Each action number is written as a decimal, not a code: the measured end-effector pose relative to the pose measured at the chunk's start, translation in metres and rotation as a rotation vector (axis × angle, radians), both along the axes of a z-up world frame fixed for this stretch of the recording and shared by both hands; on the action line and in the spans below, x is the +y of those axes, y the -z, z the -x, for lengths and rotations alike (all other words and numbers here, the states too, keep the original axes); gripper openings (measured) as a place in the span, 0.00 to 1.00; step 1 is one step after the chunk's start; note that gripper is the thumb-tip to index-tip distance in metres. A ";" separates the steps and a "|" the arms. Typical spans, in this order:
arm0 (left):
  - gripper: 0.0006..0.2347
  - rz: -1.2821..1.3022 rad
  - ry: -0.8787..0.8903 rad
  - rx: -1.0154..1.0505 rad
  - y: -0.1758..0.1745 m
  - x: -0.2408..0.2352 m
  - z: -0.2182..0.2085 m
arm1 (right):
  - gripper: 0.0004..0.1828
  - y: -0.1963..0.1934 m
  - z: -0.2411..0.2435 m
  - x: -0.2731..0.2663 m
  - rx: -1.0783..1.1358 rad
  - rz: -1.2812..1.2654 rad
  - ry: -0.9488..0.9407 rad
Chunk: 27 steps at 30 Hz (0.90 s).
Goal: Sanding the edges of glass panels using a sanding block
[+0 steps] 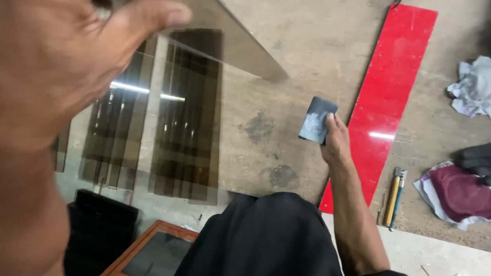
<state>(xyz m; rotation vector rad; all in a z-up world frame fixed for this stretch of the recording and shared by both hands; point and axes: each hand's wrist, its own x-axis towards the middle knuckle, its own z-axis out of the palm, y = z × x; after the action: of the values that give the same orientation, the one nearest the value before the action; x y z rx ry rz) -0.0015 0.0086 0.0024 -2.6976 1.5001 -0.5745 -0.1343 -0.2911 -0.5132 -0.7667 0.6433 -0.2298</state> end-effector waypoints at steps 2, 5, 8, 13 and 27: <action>0.24 0.005 0.048 0.025 -0.004 0.016 0.004 | 0.12 -0.047 -0.005 0.003 -0.012 0.250 -0.082; 0.13 0.134 -0.048 0.166 -0.002 0.037 0.031 | 0.10 -0.111 -0.021 0.008 -0.006 0.692 -0.186; 0.09 0.448 -0.448 0.387 0.019 0.073 0.058 | 0.13 -0.127 -0.058 0.018 0.000 0.975 -0.187; 0.05 0.873 -0.838 0.676 0.059 0.130 0.089 | 0.20 -0.069 -0.138 0.085 0.022 1.039 -0.230; 0.08 1.226 -0.841 0.745 0.144 0.206 0.126 | 0.24 -0.025 -0.186 0.113 -0.210 0.983 -0.479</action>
<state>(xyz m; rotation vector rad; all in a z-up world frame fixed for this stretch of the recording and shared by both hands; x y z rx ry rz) -0.1276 0.2148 -0.1414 -4.2620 -0.5137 -0.5148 0.0519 -0.1783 -0.4881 -1.7826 0.0916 -0.1728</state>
